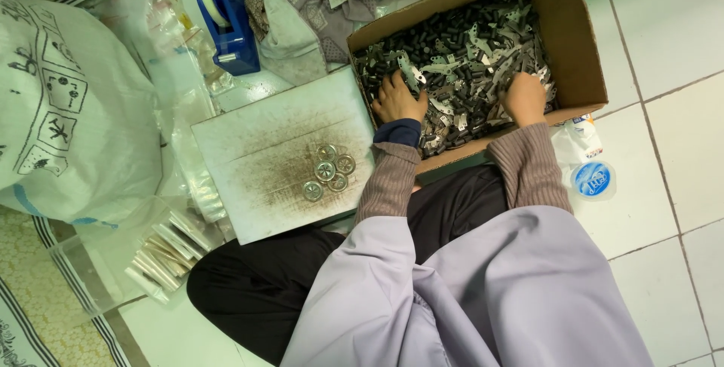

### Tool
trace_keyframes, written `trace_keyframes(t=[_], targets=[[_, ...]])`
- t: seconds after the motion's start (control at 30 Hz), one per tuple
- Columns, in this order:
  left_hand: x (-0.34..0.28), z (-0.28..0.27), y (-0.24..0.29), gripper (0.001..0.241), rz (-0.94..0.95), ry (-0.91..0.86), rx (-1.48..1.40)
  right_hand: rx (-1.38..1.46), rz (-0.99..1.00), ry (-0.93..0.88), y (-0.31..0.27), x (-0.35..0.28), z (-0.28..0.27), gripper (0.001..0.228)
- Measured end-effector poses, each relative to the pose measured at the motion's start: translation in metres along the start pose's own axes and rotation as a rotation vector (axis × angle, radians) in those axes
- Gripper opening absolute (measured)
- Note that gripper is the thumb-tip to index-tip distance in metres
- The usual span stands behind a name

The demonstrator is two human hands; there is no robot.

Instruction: Sorting small metal rings from a bulk box, placing them into small plastic bags, and sealing the bags using a tape dispenser.

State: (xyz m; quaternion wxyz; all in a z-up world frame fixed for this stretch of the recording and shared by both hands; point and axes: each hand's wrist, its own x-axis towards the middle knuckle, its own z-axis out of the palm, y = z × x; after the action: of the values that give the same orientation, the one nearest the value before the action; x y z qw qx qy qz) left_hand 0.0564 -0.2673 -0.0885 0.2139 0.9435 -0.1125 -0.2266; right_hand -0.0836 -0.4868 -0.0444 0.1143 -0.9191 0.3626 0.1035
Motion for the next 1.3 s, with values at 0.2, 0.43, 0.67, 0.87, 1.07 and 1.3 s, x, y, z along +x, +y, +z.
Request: trace_keyframes(t=[0.2, 0.43, 0.67, 0.87, 1.07, 1.3], targets=[[-0.001, -0.008, 0.004, 0.069, 0.014, -0.071, 0.035, 0.076, -0.127, -0.040, -0.008, 0.011, 0.024, 0.017], [0.001, -0.004, 0.001, 0.070, 0.046, -0.144, 0.051, 0.233, -0.217, -0.158, -0.032, -0.002, 0.017, 0.019], [0.000, -0.005, 0.002, 0.065, 0.127, -0.211, 0.094, 0.340, -0.215, -0.274, -0.059, -0.042, -0.053, 0.020], [-0.011, -0.028, 0.009, 0.062, 0.218, -0.313, 0.015, 0.250, 0.102, 0.352, 0.033, -0.002, -0.017, 0.012], [-0.013, -0.025, 0.017, 0.058, 0.291, -0.335, 0.107, 0.221, 0.257, 0.573, 0.047, 0.029, -0.016, 0.013], [-0.006, -0.012, 0.007, 0.060, 0.323, -0.277, -0.045, 0.089, 0.030, 0.325, -0.008, 0.057, -0.025, 0.019]])
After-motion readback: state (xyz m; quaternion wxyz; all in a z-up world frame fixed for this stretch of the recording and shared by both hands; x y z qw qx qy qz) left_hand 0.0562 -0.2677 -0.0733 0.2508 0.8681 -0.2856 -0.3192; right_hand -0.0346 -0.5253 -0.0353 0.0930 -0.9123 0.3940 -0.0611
